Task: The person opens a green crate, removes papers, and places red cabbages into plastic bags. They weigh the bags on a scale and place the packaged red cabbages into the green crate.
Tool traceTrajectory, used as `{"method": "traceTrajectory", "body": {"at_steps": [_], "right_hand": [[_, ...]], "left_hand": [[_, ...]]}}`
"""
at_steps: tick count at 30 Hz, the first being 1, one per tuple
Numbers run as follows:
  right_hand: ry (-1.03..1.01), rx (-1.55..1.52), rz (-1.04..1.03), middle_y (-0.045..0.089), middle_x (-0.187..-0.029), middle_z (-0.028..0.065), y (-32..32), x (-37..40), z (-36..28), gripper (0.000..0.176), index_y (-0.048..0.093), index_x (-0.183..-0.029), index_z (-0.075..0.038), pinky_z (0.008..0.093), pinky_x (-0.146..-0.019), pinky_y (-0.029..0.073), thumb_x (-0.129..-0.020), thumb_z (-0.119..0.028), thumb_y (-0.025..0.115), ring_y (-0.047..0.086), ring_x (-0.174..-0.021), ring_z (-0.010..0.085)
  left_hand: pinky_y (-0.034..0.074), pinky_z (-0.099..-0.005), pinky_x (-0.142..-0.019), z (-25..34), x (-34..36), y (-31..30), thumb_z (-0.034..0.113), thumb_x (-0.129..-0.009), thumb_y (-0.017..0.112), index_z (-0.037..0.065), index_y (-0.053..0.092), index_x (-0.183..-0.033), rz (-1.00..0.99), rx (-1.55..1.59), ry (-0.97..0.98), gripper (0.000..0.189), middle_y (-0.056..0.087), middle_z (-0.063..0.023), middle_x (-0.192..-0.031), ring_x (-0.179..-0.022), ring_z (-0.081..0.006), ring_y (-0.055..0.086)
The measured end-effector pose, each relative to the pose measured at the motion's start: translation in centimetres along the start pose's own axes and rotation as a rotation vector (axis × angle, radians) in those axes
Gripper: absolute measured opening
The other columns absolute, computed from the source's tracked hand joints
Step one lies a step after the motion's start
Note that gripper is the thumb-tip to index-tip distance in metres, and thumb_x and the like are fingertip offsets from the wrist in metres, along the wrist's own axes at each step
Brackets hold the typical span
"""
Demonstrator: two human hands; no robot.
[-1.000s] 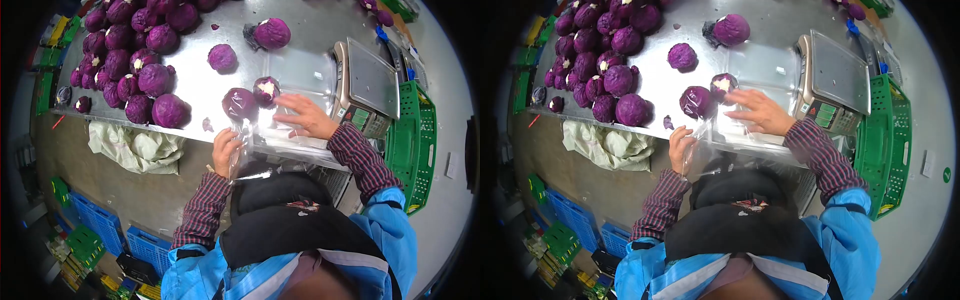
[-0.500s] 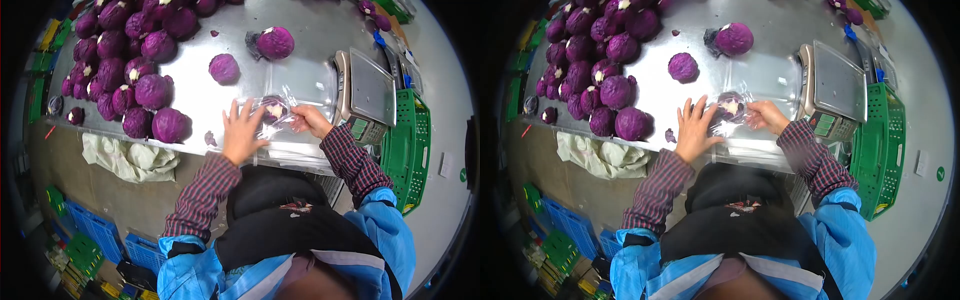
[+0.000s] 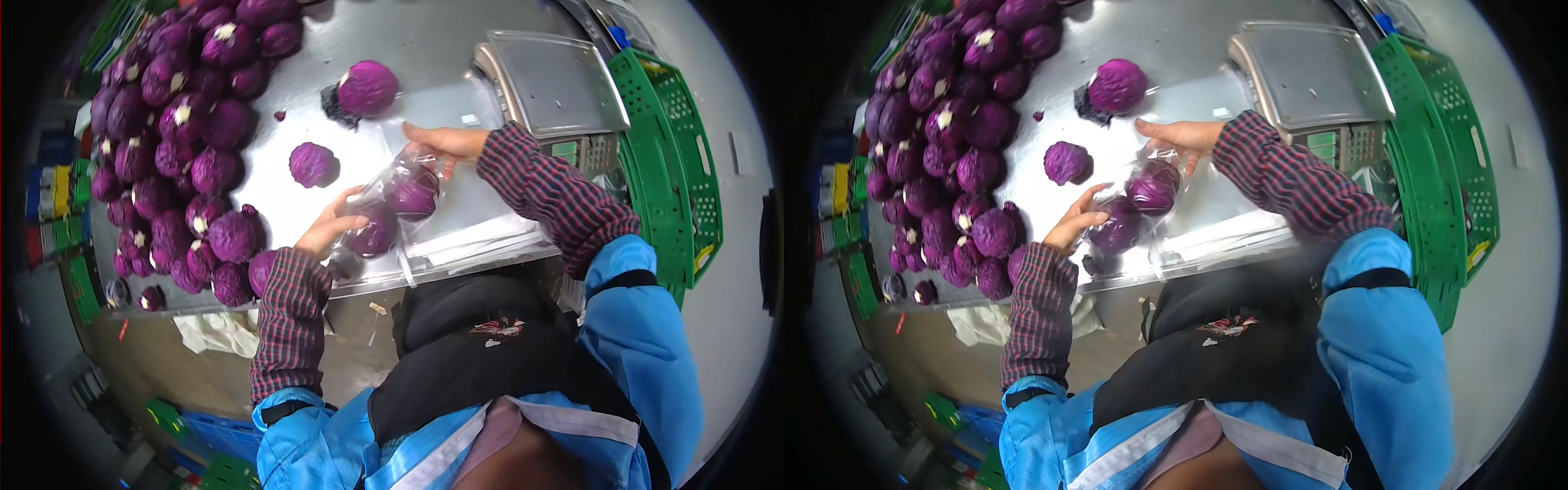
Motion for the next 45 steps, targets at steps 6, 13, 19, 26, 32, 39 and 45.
{"method": "traceTrajectory", "body": {"at_steps": [6,13,19,26,32,39,45], "right_hand": [[-0.262,-0.071,0.113,0.058,-0.121,0.0151,-1.8,16.3,0.2,0.078,0.036,-0.139,0.001,0.0318,-0.088,0.049,-0.076,-0.022,0.077,0.058,-0.107,0.0195],[-0.459,-0.446,0.74,0.058,-0.12,0.0093,-9.1,38.1,10.2,0.067,0.044,-0.131,-0.001,0.0301,-0.094,0.045,-0.08,-0.032,0.074,0.053,-0.112,0.0154],[-0.422,-0.638,1.084,0.054,-0.128,0.0085,-14.6,55.9,21.7,0.062,0.037,-0.139,-0.005,0.0317,-0.084,0.053,-0.089,-0.033,0.061,0.059,-0.109,0.0169],[0.239,-0.782,1.169,0.054,-0.13,0.0141,-20.1,62.5,36.9,0.073,0.041,-0.139,-0.012,0.0463,-0.082,0.054,-0.086,-0.061,0.052,0.062,-0.104,0.0273],[0.893,-0.031,0.954,0.063,-0.11,0.02,-21.9,62.7,40.6,0.076,0.055,-0.123,0.001,0.0392,-0.062,0.056,-0.083,-0.064,0.054,0.067,-0.09,0.0274],[0.889,0.633,1.259,0.068,-0.086,0.0161,-22.3,62.2,40.0,0.047,0.069,-0.09,-0.005,0.0458,-0.072,0.051,-0.075,-0.049,0.067,0.066,-0.083,0.0336],[0.202,0.584,1.369,0.064,-0.078,0.0093,-24.3,60.5,32.3,0.034,0.062,-0.107,-0.001,0.0332,-0.066,0.049,-0.082,-0.024,0.068,0.061,-0.07,0.0227]], "left_hand": [[0.035,-0.0371,-0.11,1.0,-4.5,5.3,0.011,-0.1,0.038,-0.001,0.036,-0.14,-0.184,0.085,0.152,0.042,0.044,-0.015,-0.14,-0.129,-0.0241,0.045],[0.052,-0.051,-0.093,17.7,-15.5,27.0,0.084,-0.05,0.061,0.014,0.017,-0.15,-0.649,0.456,0.115,0.129,0.028,-0.0148,-0.149,-0.135,-0.036,0.033],[0.056,-0.0337,-0.075,29.4,-26.5,50.9,0.025,-0.07,0.082,0.008,0.019,-0.144,-0.656,-0.377,0.2,0.099,0.047,-0.0157,-0.129,-0.108,-0.0244,0.057],[0.057,-0.0424,-0.079,20.1,-45.8,70.4,0.045,-0.08,0.074,0.009,0.038,-0.136,-0.979,-0.649,-0.275,0.076,0.056,-0.0095,-0.122,-0.107,-0.0221,0.057],[0.053,-0.0439,-0.083,11.6,-52.1,76.2,0.051,-0.079,0.072,0.015,0.041,-0.138,-1.16,-0.925,-0.217,0.076,0.056,-0.0083,-0.125,-0.109,-0.0253,0.057],[0.048,-0.0412,-0.09,18.8,-48.0,75.2,0.046,-0.078,0.072,0.004,0.053,-0.128,-0.566,-1.265,0.915,0.068,0.064,-0.019,-0.102,-0.101,-0.0317,0.062],[0.035,-0.0227,-0.053,23.3,-32.0,55.4,0.019,-0.085,0.071,0.004,0.06,-0.087,-0.376,-0.392,0.834,0.018,0.045,0.0048,-0.064,-0.059,-0.004,0.04]]}}
Point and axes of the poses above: each hand's wrist, its own x-axis away from the middle knuckle, its own y-axis out of the palm, z = x × y, the point moved 1 cm from there along -x, towards the middle knuckle
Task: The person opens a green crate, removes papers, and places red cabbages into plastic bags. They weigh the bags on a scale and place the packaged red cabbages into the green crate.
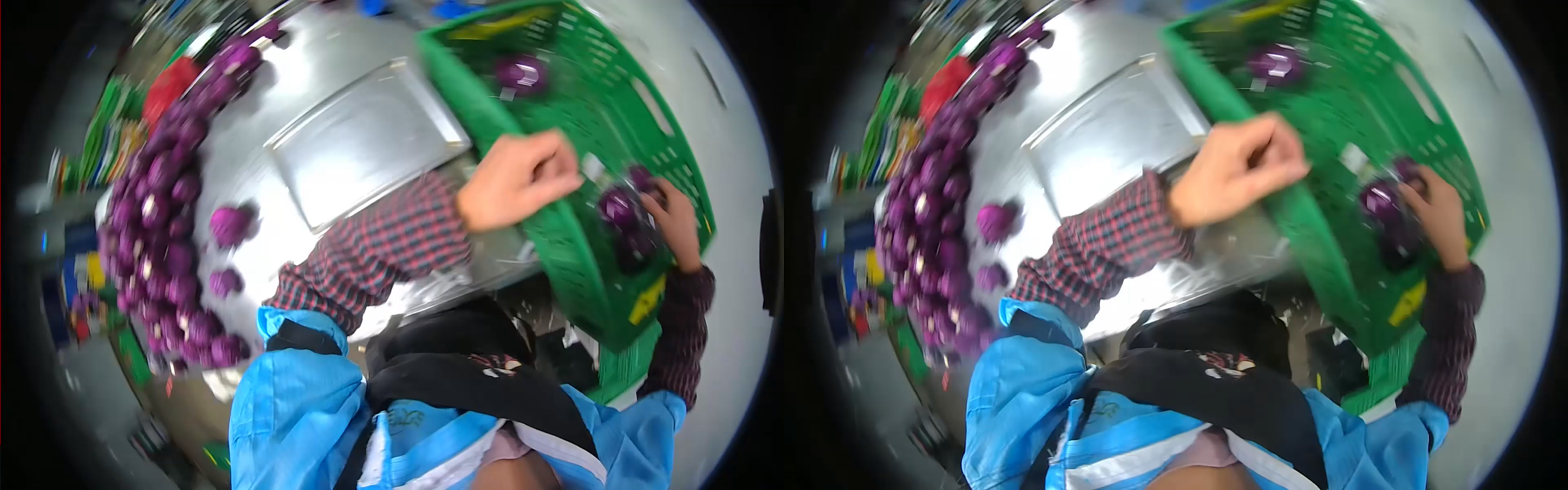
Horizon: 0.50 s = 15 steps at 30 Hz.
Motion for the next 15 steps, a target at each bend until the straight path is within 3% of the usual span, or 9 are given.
{"method": "traceTrajectory", "body": {"at_steps": [4,5,8,9,11,13,14,15], "right_hand": [[-0.127,-0.19,-0.098,0.065,-0.087,0.0078,1.3,-2.5,-10.2,0.035,0.06,-0.116,0.0,0.0263,-0.07,0.048,-0.084,-0.012,0.066,0.058,-0.072,0.012],[-0.174,-0.19,-0.121,0.065,-0.087,0.0078,2.6,-3.0,-13.4,0.035,0.06,-0.116,0.0,0.0263,-0.07,0.048,-0.084,-0.012,0.066,0.058,-0.072,0.012],[-0.432,-0.204,-0.191,0.065,-0.086,0.0081,5.9,-2.3,-24.5,0.035,0.06,-0.117,-0.002,0.0254,-0.073,0.048,-0.083,-0.011,0.066,0.058,-0.073,0.0116],[-0.476,-0.261,-0.245,0.065,-0.086,0.0072,8.1,-1.8,-28.2,0.036,0.06,-0.117,-0.002,0.0255,-0.072,0.048,-0.083,-0.012,0.067,0.058,-0.073,0.0114],[-0.583,-0.287,-0.355,0.067,-0.088,0.0091,13.2,-0.4,-35.1,0.035,0.06,-0.115,-0.001,0.0273,-0.069,0.05,-0.082,-0.012,0.067,0.062,-0.072,0.0143],[-0.771,-0.206,-0.462,0.067,-0.088,0.0125,18.4,1.8,-40.9,0.036,0.061,-0.114,-0.001,0.0308,-0.071,0.052,-0.081,-0.016,0.068,0.066,-0.076,0.0211],[-0.834,-0.215,-0.534,0.066,-0.089,0.0094,20.4,3.5,-43.8,0.036,0.06,-0.115,-0.001,0.0286,-0.072,0.051,-0.081,-0.011,0.067,0.063,-0.075,0.0182],[-0.776,-0.19,-0.625,0.066,-0.089,0.0101,23.0,4.9,-45.1,0.038,0.06,-0.114,-0.002,0.0293,-0.071,0.051,-0.079,-0.013,0.069,0.063,-0.074,0.0191]], "left_hand": [[0.04,-0.0244,-0.055,-3.3,22.0,-8.0,0.018,-0.085,0.071,0.005,0.061,-0.088,0.228,-0.245,-0.447,0.017,0.056,0.0007,-0.068,-0.062,-0.0059,0.048],[0.043,-0.0254,-0.057,-4.8,28.3,-9.8,0.018,-0.084,0.072,0.003,0.06,-0.087,0.334,-0.183,-0.513,0.019,0.058,-0.0027,-0.07,-0.062,-0.0087,0.051],[0.048,-0.0352,-0.065,-3.3,42.9,-15.3,0.025,-0.077,0.076,0.005,0.063,-0.088,0.555,-0.642,-0.765,0.026,0.061,-0.0083,-0.076,-0.069,-0.0229,0.06],[0.048,-0.0376,-0.067,-3.6,46.8,-16.5,0.027,-0.074,0.077,0.007,0.062,-0.089,0.528,-0.778,-0.794,0.029,0.06,-0.008,-0.08,-0.073,-0.0254,0.058],[0.05,-0.0342,-0.071,-4.5,50.4,-16.8,0.02,-0.072,0.077,0.007,0.061,-0.091,0.514,-0.841,-0.672,0.029,0.058,-0.0063,-0.08,-0.075,-0.0223,0.059],[0.05,-0.0354,-0.071,-6.6,51.5,-16.7,0.019,-0.072,0.076,0.007,0.062,-0.09,0.472,-0.855,-0.636,0.025,0.059,-0.0067,-0.082,-0.078,-0.0239,0.06],[0.05,-0.0366,-0.072,-7.4,51.8,-16.3,0.018,-0.072,0.074,0.008,0.063,-0.088,0.419,-0.884,-0.602,0.022,0.059,-0.0071,-0.085,-0.081,-0.0255,0.06],[0.05,-0.0366,-0.072,-7.8,52.3,-16.4,0.018,-0.072,0.074,0.008,0.063,-0.088,0.429,-0.853,-0.591,0.022,0.059,-0.0071,-0.085,-0.081,-0.0255,0.06]]}}
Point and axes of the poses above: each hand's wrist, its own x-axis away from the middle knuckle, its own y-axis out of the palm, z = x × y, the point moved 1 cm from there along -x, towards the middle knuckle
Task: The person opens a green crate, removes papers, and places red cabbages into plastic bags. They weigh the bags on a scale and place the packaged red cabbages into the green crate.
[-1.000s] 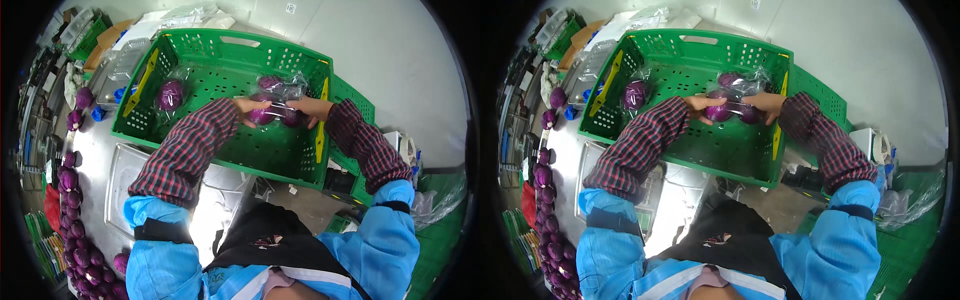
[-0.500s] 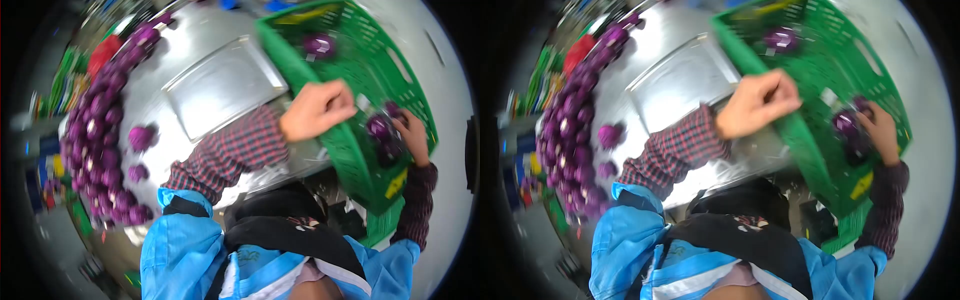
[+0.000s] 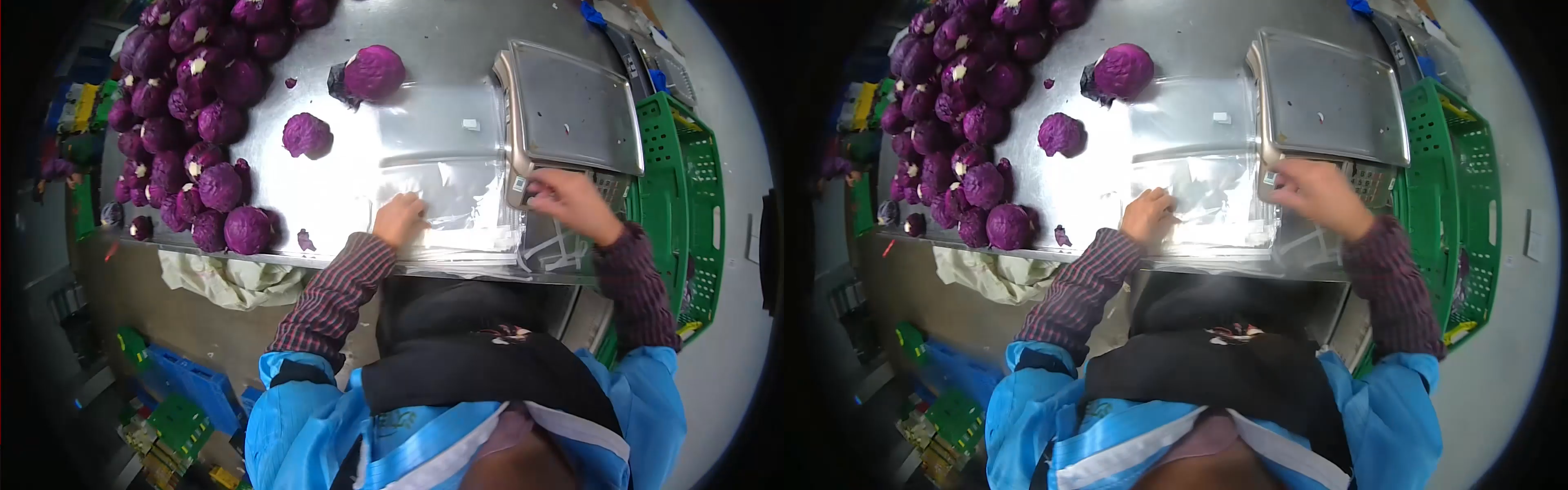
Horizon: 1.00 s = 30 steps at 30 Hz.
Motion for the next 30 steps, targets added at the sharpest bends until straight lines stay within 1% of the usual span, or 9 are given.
{"method": "traceTrajectory", "body": {"at_steps": [3,10,14,18,24,26,27,28,30], "right_hand": [[-0.053,0.091,-0.137,0.067,-0.092,0.012,4.5,-2.0,-3.5,0.038,0.061,-0.114,-0.002,0.03,-0.071,0.052,-0.08,-0.016,0.071,0.065,-0.076,0.0197],[-0.024,-0.027,-0.295,0.067,-0.092,0.012,8.7,-2.5,-7.8,0.038,0.062,-0.112,-0.002,0.0342,-0.074,0.052,-0.081,-0.022,0.07,0.066,-0.078,0.0241],[-0.051,-0.062,-0.394,0.068,-0.094,0.0109,10.7,-2.6,-8.2,0.037,0.062,-0.112,-0.003,0.0327,-0.072,0.052,-0.081,-0.022,0.07,0.067,-0.078,0.0218],[-0.058,-0.146,-0.417,0.067,-0.096,0.0126,11.3,-2.2,-9.0,0.036,0.063,-0.112,-0.003,0.0331,-0.073,0.051,-0.081,-0.021,0.07,0.066,-0.082,0.024],[-0.55,0.23,-0.052,0.06,-0.112,0.0203,13.2,-3.6,-6.6,0.036,0.057,-0.117,0.001,0.0355,-0.078,0.051,-0.084,-0.011,0.065,0.064,-0.093,0.0269],[-0.325,0.317,0.066,0.054,-0.119,0.0246,13.4,-4.2,-6.4,0.038,0.054,-0.119,0.001,0.0389,-0.079,0.05,-0.085,-0.014,0.063,0.061,-0.1,0.0301],[-0.052,-0.026,-0.052,0.054,-0.121,0.0213,13.5,-4.6,-6.8,0.043,0.049,-0.124,0.0,0.0364,-0.079,0.051,-0.087,-0.016,0.063,0.057,-0.108,0.0263],[-0.068,-0.022,-0.066,0.054,-0.121,0.0213,13.3,-4.9,-7.5,0.043,0.049,-0.124,0.0,0.0364,-0.079,0.051,-0.087,-0.016,0.063,0.057,-0.108,0.0263],[0.34,-0.977,-0.025,0.054,-0.123,0.0135,12.9,-5.9,-10.3,0.042,0.051,-0.124,-0.003,0.0324,-0.074,0.051,-0.087,-0.017,0.065,0.059,-0.103,0.0214]], "left_hand": [[0.051,-0.039,-0.071,-1.7,-0.9,0.0,0.018,-0.076,0.066,0.01,0.065,-0.077,-0.153,0.057,-0.005,0.009,0.058,-0.0072,-0.092,-0.091,-0.0288,0.057],[0.05,-0.039,-0.073,-1.2,-1.5,3.1,0.021,-0.071,0.069,0.008,0.061,-0.079,0.08,-0.16,0.365,0.017,0.053,-0.0081,-0.094,-0.09,-0.0274,0.056],[0.049,-0.04,-0.073,-1.1,-1.3,2.5,0.022,-0.071,0.07,0.008,0.062,-0.079,0.17,-0.038,0.211,0.018,0.056,-0.0082,-0.09,-0.089,-0.0278,0.057],[0.048,-0.0429,-0.072,-2.2,-2.7,2.5,0.021,-0.074,0.069,0.009,0.063,-0.082,-0.018,0.165,0.043,0.015,0.062,-0.0108,-0.081,-0.084,-0.0329,0.061],[0.046,-0.0488,-0.066,4.5,-0.6,-4.6,0.018,-0.087,0.058,0.004,0.056,-0.089,0.223,0.454,-0.172,0.014,0.062,-0.0201,-0.079,-0.077,-0.0417,0.06],[0.045,-0.0493,-0.065,5.7,0.6,-6.7,0.016,-0.089,0.057,0.002,0.052,-0.091,0.454,0.635,-0.169,0.016,0.061,-0.0232,-0.08,-0.077,-0.045,0.059],[0.047,-0.0449,-0.065,5.9,1.3,-7.2,0.018,-0.087,0.06,0.001,0.054,-0.09,0.485,0.651,-0.173,0.018,0.061,-0.0226,-0.079,-0.076,-0.0431,0.059],[0.047,-0.0449,-0.065,5.6,1.8,-7.4,0.018,-0.087,0.06,0.001,0.054,-0.09,0.503,0.646,-0.186,0.018,0.061,-0.0226,-0.079,-0.076,-0.0431,0.059],[0.048,-0.0404,-0.066,4.8,2.7,-7.2,0.019,-0.085,0.064,0.001,0.056,-0.09,0.535,0.713,-0.284,0.02,0.061,-0.0216,-0.08,-0.074,-0.0387,0.061]]}}
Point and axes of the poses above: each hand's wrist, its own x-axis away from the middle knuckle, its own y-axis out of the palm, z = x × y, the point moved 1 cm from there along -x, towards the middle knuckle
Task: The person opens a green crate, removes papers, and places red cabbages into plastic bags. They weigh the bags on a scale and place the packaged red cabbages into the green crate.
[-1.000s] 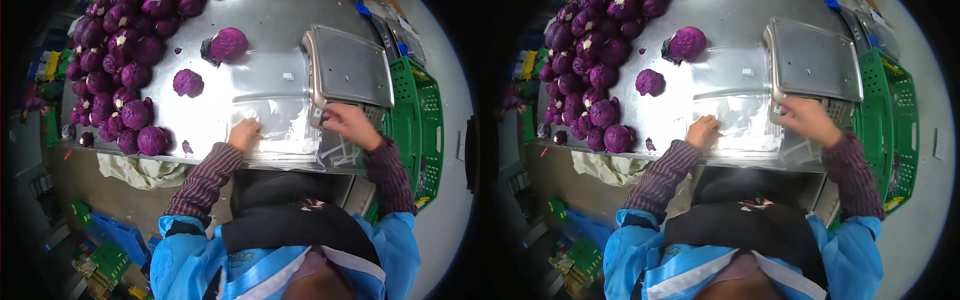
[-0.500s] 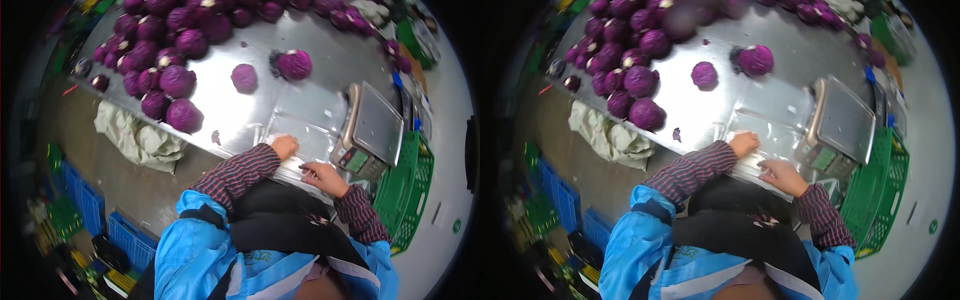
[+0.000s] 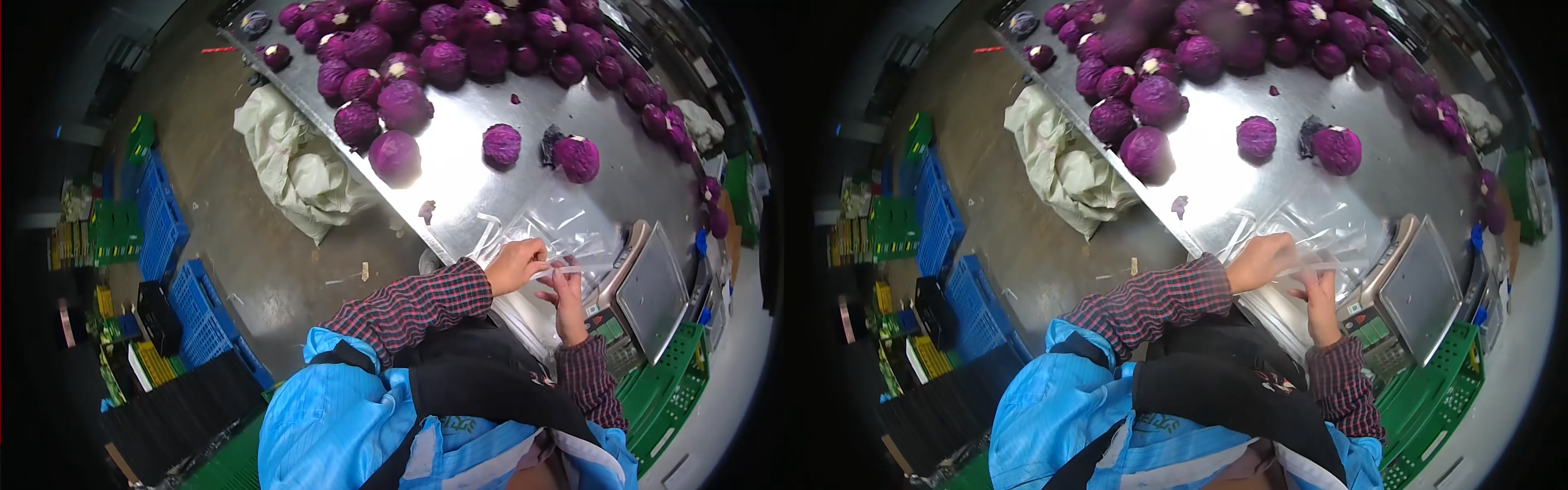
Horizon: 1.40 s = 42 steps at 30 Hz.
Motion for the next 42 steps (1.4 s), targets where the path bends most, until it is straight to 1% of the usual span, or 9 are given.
{"method": "traceTrajectory", "body": {"at_steps": [5,10,12,15,18,24,28,34,42], "right_hand": [[-0.21,0.222,-0.219,0.064,-0.089,0.0039,2.5,-2.6,-0.6,0.038,0.062,-0.107,0.002,0.0258,-0.065,0.048,-0.085,-0.027,0.071,0.058,-0.079,0.0126],[-0.273,0.22,-0.286,0.064,-0.08,0.0044,2.4,-4.3,-2.0,0.019,0.066,-0.089,0.002,0.025,-0.061,0.046,-0.087,-0.017,0.067,0.056,-0.067,0.0115],[-0.099,0.298,-0.221,0.064,-0.077,0.0042,-1.4,-7.0,-0.8,0.013,0.068,-0.092,0.001,0.0246,-0.059,0.044,-0.081,-0.006,0.066,0.057,-0.066,0.0105],[-0.109,0.934,-0.793,0.067,-0.083,0.0056,-11.3,-13.5,2.2,0.023,0.068,-0.093,0.0,0.0301,-0.077,0.048,-0.079,-0.017,0.073,0.062,-0.083,0.0142],[0.157,1.239,-0.777,0.066,-0.106,0.0125,-1.8,-13.1,-10.5,0.056,0.063,-0.116,-0.001,0.0327,-0.095,0.044,-0.07,-0.028,0.08,0.061,-0.101,0.0215],[-1.103,0.984,-0.656,0.047,-0.132,0.0199,25.5,-19.0,-15.9,0.079,0.043,-0.138,-0.008,0.0431,-0.107,0.031,-0.07,-0.026,0.079,0.042,-0.126,0.0348],[-1.174,1.232,-0.579,0.041,-0.137,0.0204,41.0,-21.0,-8.4,0.081,0.049,-0.133,-0.011,0.0503,-0.101,0.034,-0.061,-0.033,0.08,0.037,-0.128,0.0384],[-1.185,1.524,-0.214,0.041,-0.137,0.0188,45.4,-21.4,1.4,0.04,0.054,-0.123,-0.017,0.0671,-0.095,0.031,-0.084,-0.023,0.058,0.033,-0.129,0.0465],[-1.083,1.386,-0.437,0.04,-0.131,0.0172,43.7,-21.8,-1.8,0.06,0.053,-0.119,-0.018,0.0559,-0.079,0.043,-0.063,-0.019,0.074,0.042,-0.112,0.0385]], "left_hand": [[0.051,-0.0285,-0.07,-1.6,1.3,-0.9,0.005,-0.075,0.076,0.004,0.059,-0.089,0.172,0.595,-0.273,0.022,0.061,0.0003,-0.083,-0.078,-0.0103,0.059],[0.053,-0.026,-0.073,-0.4,2.3,-4.8,0.001,-0.082,0.069,0.001,0.057,-0.094,0.116,0.835,-0.38,0.017,0.059,-0.0007,-0.082,-0.076,-0.0088,0.058],[0.052,-0.0258,-0.072,-2.0,2.2,-6.6,0.002,-0.086,0.064,0.0,0.057,-0.097,0.419,0.82,-0.298,0.014,0.059,-0.0028,-0.084,-0.076,-0.0099,0.058],[0.049,-0.0308,-0.075,-5.1,2.9,-7.4,0.005,-0.089,0.057,0.004,0.056,-0.094,0.378,0.526,-0.397,0.006,0.057,-0.0048,-0.09,-0.084,-0.0143,0.056],[0.046,-0.0355,-0.07,-8.3,3.6,-5.9,0.004,-0.086,0.059,0.003,0.05,-0.101,0.348,-0.047,-0.084,0.018,0.053,-0.0125,-0.087,-0.08,-0.0225,0.055],[0.047,-0.0392,-0.074,-4.0,3.6,-9.3,0.002,-0.085,0.055,0.001,0.051,-0.092,0.346,-0.072,0.001,0.008,0.051,-0.0141,-0.1,-0.085,-0.034,0.056],[0.05,-0.0397,-0.076,-4.5,4.8,-11.8,-0.001,-0.079,0.055,0.001,0.058,-0.098,0.232,-0.163,0.134,0.02,0.054,-0.0144,-0.109,-0.092,-0.0341,0.059],[0.049,-0.042,-0.087,-5.9,5.9,-13.4,0.011,-0.077,0.066,0.005,0.065,-0.11,0.356,-0.113,0.07,0.034,0.065,-0.0134,-0.113,-0.1,-0.0328,0.063],[0.04,-0.0451,-0.097,-8.2,5.6,-12.9,0.023,-0.078,0.07,0.006,0.059,-0.12,0.18,-0.241,0.03,0.047,0.058,-0.0192,-0.124,-0.116,-0.0374,0.052]]}}
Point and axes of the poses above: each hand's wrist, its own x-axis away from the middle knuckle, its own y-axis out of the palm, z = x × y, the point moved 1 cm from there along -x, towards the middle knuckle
